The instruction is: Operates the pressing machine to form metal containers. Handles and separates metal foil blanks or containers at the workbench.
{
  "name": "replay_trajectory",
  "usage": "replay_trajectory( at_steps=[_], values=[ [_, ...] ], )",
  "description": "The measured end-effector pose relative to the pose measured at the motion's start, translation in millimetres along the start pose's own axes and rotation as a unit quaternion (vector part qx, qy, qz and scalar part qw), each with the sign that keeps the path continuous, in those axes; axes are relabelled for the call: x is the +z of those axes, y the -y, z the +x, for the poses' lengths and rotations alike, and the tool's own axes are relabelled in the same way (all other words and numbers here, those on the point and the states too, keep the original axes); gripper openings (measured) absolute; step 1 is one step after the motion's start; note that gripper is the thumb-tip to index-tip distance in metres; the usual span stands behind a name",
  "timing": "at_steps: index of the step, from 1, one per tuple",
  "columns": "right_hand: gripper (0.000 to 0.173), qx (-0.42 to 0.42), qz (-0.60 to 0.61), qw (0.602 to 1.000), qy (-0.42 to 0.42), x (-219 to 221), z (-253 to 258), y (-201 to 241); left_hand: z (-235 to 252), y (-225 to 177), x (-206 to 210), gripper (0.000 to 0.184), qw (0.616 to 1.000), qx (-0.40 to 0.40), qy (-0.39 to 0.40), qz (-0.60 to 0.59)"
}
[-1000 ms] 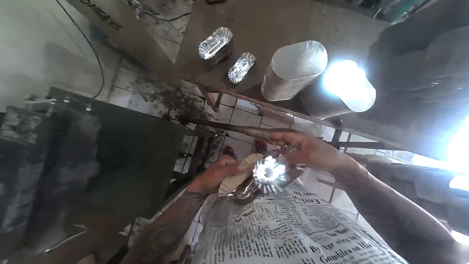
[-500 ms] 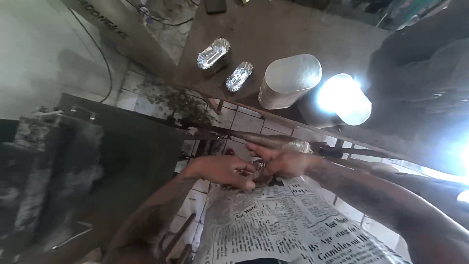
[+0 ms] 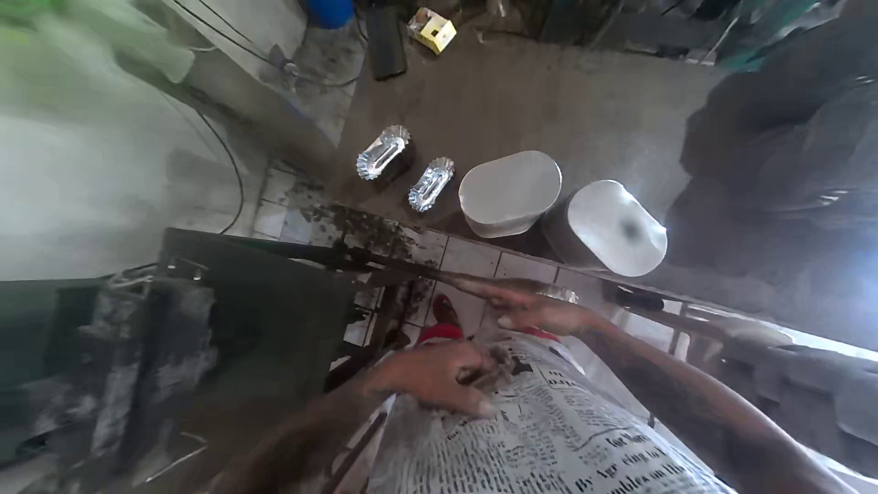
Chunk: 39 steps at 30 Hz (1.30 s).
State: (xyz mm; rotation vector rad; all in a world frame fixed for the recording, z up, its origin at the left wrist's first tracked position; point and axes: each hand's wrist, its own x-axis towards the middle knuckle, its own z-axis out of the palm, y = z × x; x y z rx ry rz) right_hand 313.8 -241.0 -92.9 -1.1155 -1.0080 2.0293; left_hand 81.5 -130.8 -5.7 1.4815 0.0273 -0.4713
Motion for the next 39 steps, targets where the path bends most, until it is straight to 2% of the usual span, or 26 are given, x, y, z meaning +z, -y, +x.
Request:
replay_trajectory(
  at_steps=[2, 4, 7, 10, 12, 13, 15, 17, 19, 21, 24, 27, 30, 32, 34, 36, 38, 39],
  values=[
    [0.075, 0.036, -0.011, 0.999, -0.021, -11, -4, -18, 0, -14, 5, 0.042, 0.999, 0.044, -0.022, 0.004],
    [0.073, 0.069, -0.007, 0.997, -0.046, -15, -10, -28, -9, -20, 0, 0.048, 0.999, 0.035, -0.029, 0.001],
    [0.066, 0.105, -0.017, 0.99, -0.093, -19, -12, -44, -13, -15, 2, 0.041, 0.996, -0.088, -0.014, 0.01],
    [0.065, 0.121, -0.062, 0.979, -0.152, -18, -10, -51, -19, -17, -4, 0.038, 0.985, -0.138, -0.092, 0.05],
    [0.065, 0.127, -0.056, 0.967, -0.214, -10, -9, -60, -25, -32, -42, 0.034, 0.964, -0.193, -0.152, 0.105],
    [0.064, 0.128, -0.044, 0.959, -0.248, -4, -8, -64, -24, -32, -71, 0.04, 0.95, -0.211, -0.193, 0.126],
    [0.06, 0.132, -0.014, 0.944, -0.301, 13, -4, -66, -12, -5, -139, 0.049, 0.917, -0.183, -0.295, 0.196],
    [0.058, 0.15, 0.009, 0.931, -0.332, 32, 0, -67, 15, 21, -201, 0.053, 0.89, -0.167, -0.332, 0.265],
    [0.059, 0.158, 0.02, 0.92, -0.358, 48, 4, -77, 43, 39, -245, 0.045, 0.875, -0.171, -0.313, 0.326],
    [0.06, 0.158, 0.043, 0.904, -0.395, 64, 5, -88, 64, 60, -269, 0.04, 0.866, -0.186, -0.279, 0.371],
    [0.064, 0.187, 0.067, 0.884, -0.423, 86, 6, -97, 72, 88, -282, 0.048, 0.861, -0.218, -0.238, 0.393],
    [0.061, 0.189, 0.057, 0.879, -0.433, 97, 3, -104, 70, 91, -279, 0.06, 0.858, -0.239, -0.229, 0.394],
    [0.06, 0.185, 0.054, 0.872, -0.45, 104, -7, -83, 65, 88, -275, 0.044, 0.882, -0.171, -0.238, 0.369],
    [0.057, 0.135, 0.014, 0.867, -0.48, 105, -21, -53, 60, 90, -279, 0.054, 0.913, -0.124, -0.238, 0.306],
    [0.045, 0.047, -0.075, 0.829, -0.553, 103, -41, -12, 55, 95, -277, 0.066, 0.927, -0.123, -0.236, 0.266],
    [0.034, -0.055, -0.235, 0.733, -0.637, 85, -59, 30, 59, 85, -270, 0.069, 0.912, -0.159, -0.243, 0.291],
    [0.034, -0.109, -0.417, 0.632, -0.644, 48, -72, 56, 56, 77, -264, 0.078, 0.903, -0.174, -0.244, 0.306],
    [0.041, -0.108, -0.49, 0.606, -0.616, 26, -76, 65, 53, 76, -263, 0.085, 0.903, -0.173, -0.248, 0.305]
  ],
)
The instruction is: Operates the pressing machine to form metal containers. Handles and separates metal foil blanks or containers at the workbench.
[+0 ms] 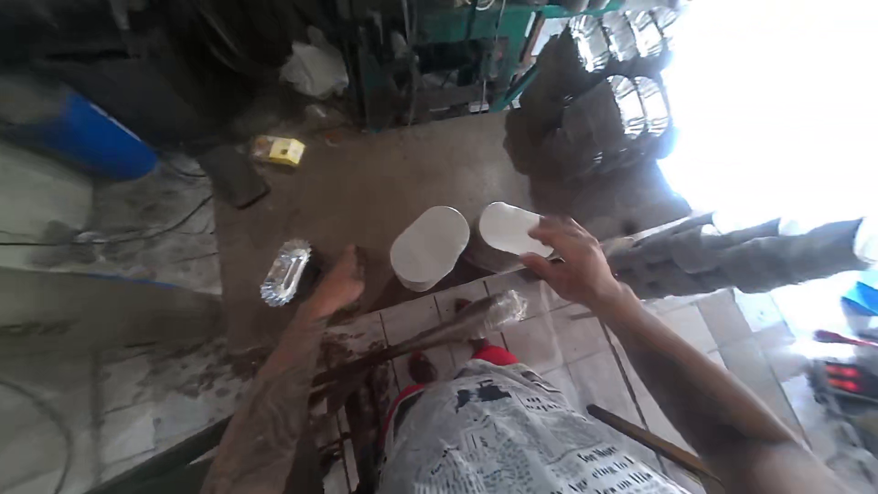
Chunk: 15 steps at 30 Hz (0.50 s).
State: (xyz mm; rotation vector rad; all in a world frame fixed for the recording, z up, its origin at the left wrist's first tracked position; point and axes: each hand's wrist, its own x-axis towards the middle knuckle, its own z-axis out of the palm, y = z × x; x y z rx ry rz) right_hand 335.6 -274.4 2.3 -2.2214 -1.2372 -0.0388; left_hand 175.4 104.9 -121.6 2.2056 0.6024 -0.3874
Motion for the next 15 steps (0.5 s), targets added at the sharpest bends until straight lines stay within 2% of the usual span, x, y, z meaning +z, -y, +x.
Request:
replay_trajectory(
  at_steps=[2, 3, 4, 6, 7, 10, 11, 12, 13, 15],
  values=[
    [0.065, -0.061, -0.077, 0.991, 0.089, 8, 33, -23, -1, 5, -2, 0.088, 1.0, 0.002, -0.013, -0.002],
    [0.072, -0.066, -0.103, 0.982, 0.145, 16, 43, -32, 3, 10, -2, 0.083, 1.0, 0.002, -0.016, 0.007],
    [0.069, -0.071, -0.109, 0.975, 0.18, 25, 49, -41, 8, 15, -2, 0.079, 1.0, -0.001, -0.012, 0.02],
    [0.044, -0.084, -0.055, 0.98, 0.173, 42, 46, -57, 12, 13, -5, 0.077, 0.998, -0.017, 0.0, 0.067],
    [0.039, -0.083, -0.024, 0.983, 0.162, 44, 44, -61, 8, 4, -7, 0.078, 0.997, -0.02, -0.019, 0.076],
    [0.041, -0.05, 0.084, 0.98, 0.176, 32, 46, -68, -39, -66, -14, 0.055, 0.985, 0.026, -0.162, -0.05],
    [0.042, -0.042, 0.11, 0.975, 0.186, 28, 47, -70, -52, -99, -11, 0.047, 0.97, 0.052, -0.226, -0.069],
    [0.042, -0.04, 0.13, 0.971, 0.195, 25, 50, -71, -60, -135, -7, 0.045, 0.963, 0.071, -0.255, -0.051],
    [0.043, -0.041, 0.147, 0.967, 0.202, 22, 53, -72, -64, -170, -5, 0.049, 0.971, 0.069, -0.227, -0.009],
    [0.043, -0.04, 0.166, 0.961, 0.216, 21, 56, -75, -44, -213, 5, 0.054, 0.99, 0.037, -0.082, 0.11]
  ],
)
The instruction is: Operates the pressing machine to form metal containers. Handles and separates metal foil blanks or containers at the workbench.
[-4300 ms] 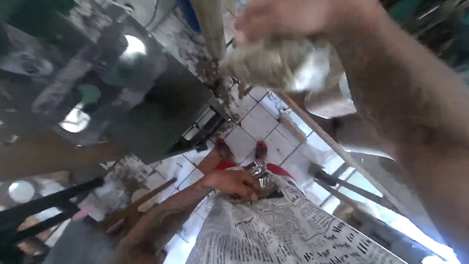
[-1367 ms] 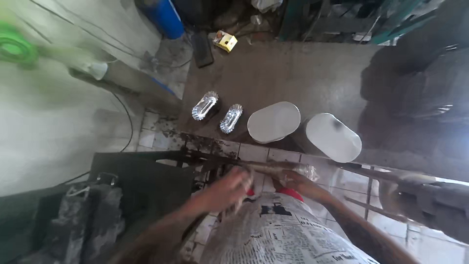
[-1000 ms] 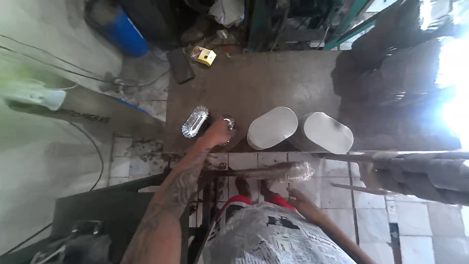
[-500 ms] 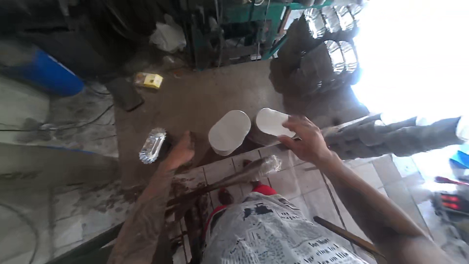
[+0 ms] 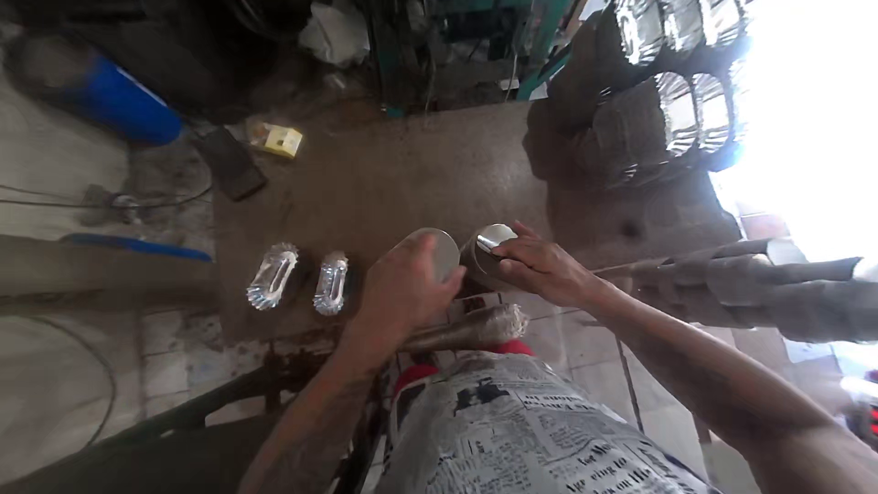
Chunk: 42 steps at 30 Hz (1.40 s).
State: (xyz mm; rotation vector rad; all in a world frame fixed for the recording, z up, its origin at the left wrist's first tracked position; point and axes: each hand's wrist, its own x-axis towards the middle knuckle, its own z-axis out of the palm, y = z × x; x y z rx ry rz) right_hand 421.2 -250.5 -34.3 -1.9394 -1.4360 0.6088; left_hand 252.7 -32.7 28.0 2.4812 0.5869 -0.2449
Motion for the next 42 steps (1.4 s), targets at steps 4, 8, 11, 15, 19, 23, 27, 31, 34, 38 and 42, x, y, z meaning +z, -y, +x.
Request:
replay_trajectory(
  at_steps=[4, 8, 11, 15, 19, 23, 27, 31, 34, 38, 42],
  values=[
    [0.042, -0.016, 0.025, 1.0, -0.009, -1, 1, -5, 48, 15, 5, 0.037, 0.976, 0.05, 0.214, 0.0],
    [0.036, -0.035, 0.013, 0.998, -0.044, 8, -3, -6, 58, 32, -13, 0.028, 0.927, 0.105, 0.329, -0.144],
    [0.029, -0.029, -0.024, 0.997, -0.071, 16, -7, -7, 65, 38, -13, 0.025, 0.923, 0.125, 0.328, -0.16],
    [0.031, -0.028, -0.107, 0.99, -0.089, 25, -7, -2, 53, 24, -12, 0.049, 0.955, 0.102, 0.26, -0.099],
    [0.032, -0.005, -0.175, 0.973, -0.152, 28, -19, 51, -16, 4, -7, 0.038, 0.984, 0.166, 0.069, -0.001],
    [0.029, 0.087, 0.417, 0.875, -0.231, 63, -21, 114, -91, 24, 20, 0.042, 0.827, 0.116, -0.101, -0.54],
    [0.03, 0.234, 0.57, 0.783, -0.091, 106, -16, 127, -111, 33, 79, 0.028, 0.651, -0.137, -0.11, -0.738],
    [0.022, 0.18, 0.614, 0.765, 0.075, 99, -23, 105, -115, 30, 121, 0.034, 0.466, -0.102, -0.125, -0.87],
    [0.02, 0.209, 0.559, 0.802, 0.04, 111, -40, 71, -84, 40, 169, 0.023, 0.514, -0.08, -0.08, -0.851],
    [0.033, 0.147, 0.116, 0.973, 0.133, 123, -112, -20, -8, 79, 237, 0.042, 0.898, -0.141, 0.16, -0.385],
    [0.052, 0.22, -0.109, 0.878, 0.411, 138, -161, -36, 10, 89, 257, 0.055, 0.907, -0.236, 0.204, -0.282]
  ],
)
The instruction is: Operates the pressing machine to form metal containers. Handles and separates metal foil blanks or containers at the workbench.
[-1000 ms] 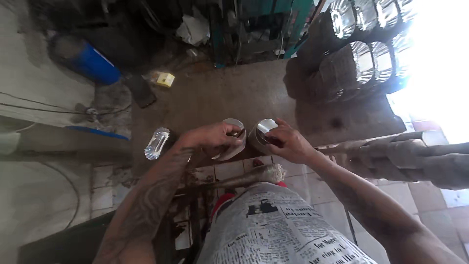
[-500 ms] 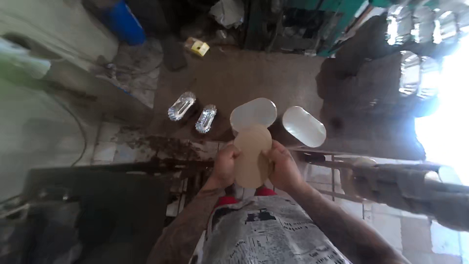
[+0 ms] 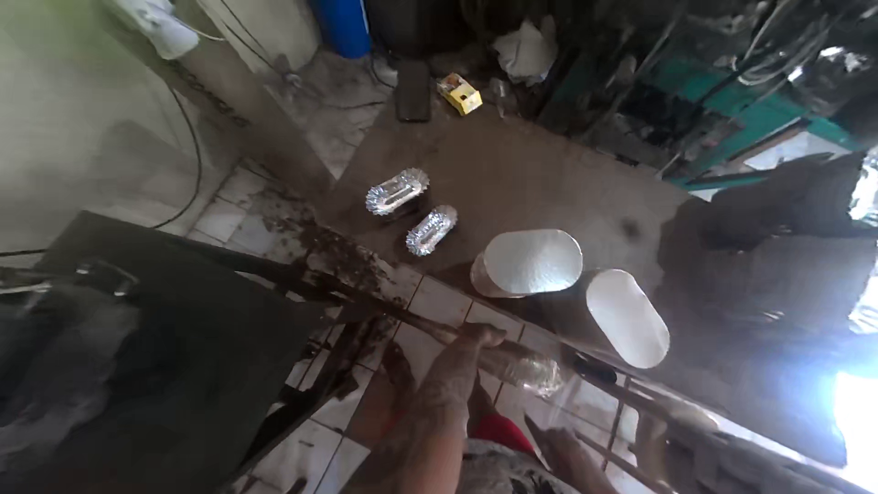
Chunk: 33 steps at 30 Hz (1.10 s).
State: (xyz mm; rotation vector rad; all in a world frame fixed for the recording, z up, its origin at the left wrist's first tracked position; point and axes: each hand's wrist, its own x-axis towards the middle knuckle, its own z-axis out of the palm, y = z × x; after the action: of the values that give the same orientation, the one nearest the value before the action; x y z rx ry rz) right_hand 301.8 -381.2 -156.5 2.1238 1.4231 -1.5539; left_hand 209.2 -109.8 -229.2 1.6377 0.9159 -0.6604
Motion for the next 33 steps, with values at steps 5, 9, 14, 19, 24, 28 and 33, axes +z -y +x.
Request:
replay_trajectory(
  at_steps=[5, 9, 14, 19, 24, 28, 33],
  values=[
    [0.044, 0.043, 0.033, 0.997, 0.058, 19, 7, 21, -74, -10, -48, 0.058, 0.999, -0.009, 0.042, -0.009],
    [0.041, 0.034, -0.001, 0.994, 0.107, 14, 24, 40, -172, 15, -121, 0.058, 0.994, 0.057, -0.072, -0.056],
    [0.041, -0.113, -0.008, 0.992, 0.063, -24, 11, 85, -298, 96, -197, 0.056, 0.861, 0.206, -0.36, -0.295],
    [0.04, -0.184, 0.078, 0.98, -0.014, -28, 50, 130, -324, 165, -271, 0.054, 0.658, 0.267, -0.572, -0.411],
    [0.034, -0.258, 0.12, 0.951, -0.124, -40, 93, 277, -344, 301, -188, 0.074, 0.826, -0.11, -0.538, -0.13],
    [0.029, -0.464, 0.023, 0.856, -0.228, -39, 112, 413, -415, 332, -155, 0.051, 0.893, -0.036, -0.442, -0.073],
    [0.026, -0.707, -0.312, 0.615, -0.155, -17, 177, 534, -456, 411, -104, 0.047, 0.934, -0.055, -0.348, 0.068]
  ],
)
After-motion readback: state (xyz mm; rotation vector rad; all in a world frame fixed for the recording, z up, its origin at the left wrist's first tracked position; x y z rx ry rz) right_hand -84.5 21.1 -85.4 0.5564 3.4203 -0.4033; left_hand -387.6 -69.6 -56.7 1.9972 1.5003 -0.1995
